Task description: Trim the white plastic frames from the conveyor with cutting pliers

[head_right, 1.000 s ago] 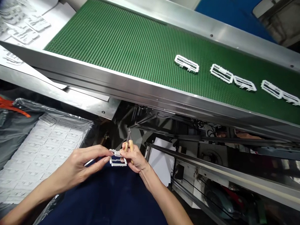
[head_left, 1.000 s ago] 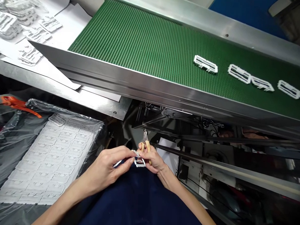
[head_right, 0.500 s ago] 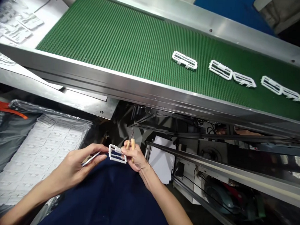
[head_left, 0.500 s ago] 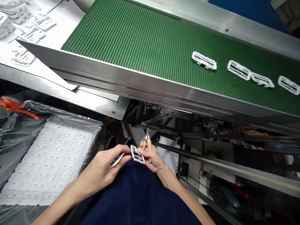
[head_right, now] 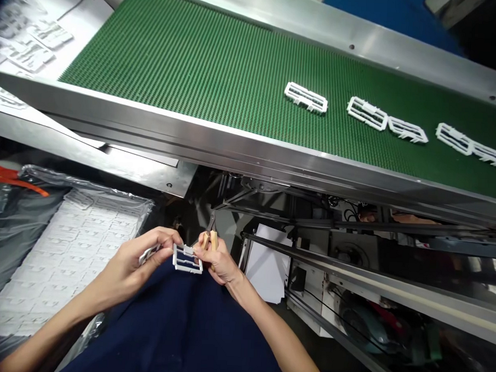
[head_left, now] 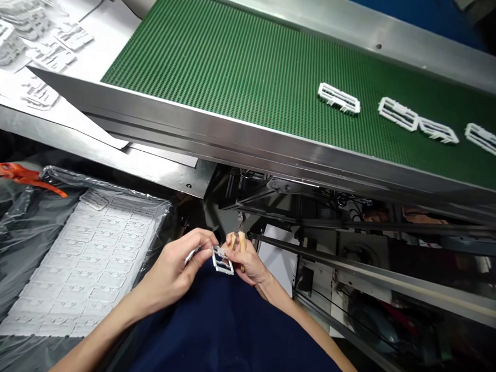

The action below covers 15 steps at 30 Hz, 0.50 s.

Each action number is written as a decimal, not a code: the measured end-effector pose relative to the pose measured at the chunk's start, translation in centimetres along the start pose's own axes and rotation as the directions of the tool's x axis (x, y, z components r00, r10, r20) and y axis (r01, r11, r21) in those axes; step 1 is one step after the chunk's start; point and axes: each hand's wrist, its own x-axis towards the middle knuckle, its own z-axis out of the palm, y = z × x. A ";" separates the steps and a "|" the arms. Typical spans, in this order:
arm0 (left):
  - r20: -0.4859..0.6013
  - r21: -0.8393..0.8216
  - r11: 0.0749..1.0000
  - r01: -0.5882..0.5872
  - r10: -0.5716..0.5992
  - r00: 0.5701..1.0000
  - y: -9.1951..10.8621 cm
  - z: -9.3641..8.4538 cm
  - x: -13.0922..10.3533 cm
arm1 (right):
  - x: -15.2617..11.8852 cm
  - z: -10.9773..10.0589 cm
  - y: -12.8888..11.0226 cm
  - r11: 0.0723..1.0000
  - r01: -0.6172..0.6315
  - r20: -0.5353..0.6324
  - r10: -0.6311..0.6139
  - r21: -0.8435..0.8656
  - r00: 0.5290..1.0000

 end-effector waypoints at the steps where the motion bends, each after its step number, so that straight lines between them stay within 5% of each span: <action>1: 0.017 -0.046 0.998 0.035 -0.034 0.999 -0.1 -0.1 0.0 | 0.0 0.1 0.3 1.000 -0.009 0.011 0.010 -0.008 1.000; 4: 0.082 -0.116 0.986 0.117 -0.108 0.991 -0.3 -0.1 -0.2 | -0.4 0.0 0.8 0.993 -0.038 0.031 0.042 -0.114 0.999; 8: 0.161 -0.083 0.982 0.170 -0.155 0.975 -0.5 0.6 -0.3 | -1.8 -0.8 -0.7 0.888 -0.020 0.020 0.033 -0.460 0.999; 11: 0.201 -0.057 0.982 0.178 -0.163 0.966 -0.7 1.2 0.2 | -3.5 -1.0 -3.7 0.742 0.009 0.025 0.010 -0.671 1.000; 15: 0.254 -0.068 0.982 0.179 -0.156 0.955 -0.9 1.6 1.1 | -5.4 -0.2 -8.0 0.432 0.113 0.102 -0.049 -0.895 0.994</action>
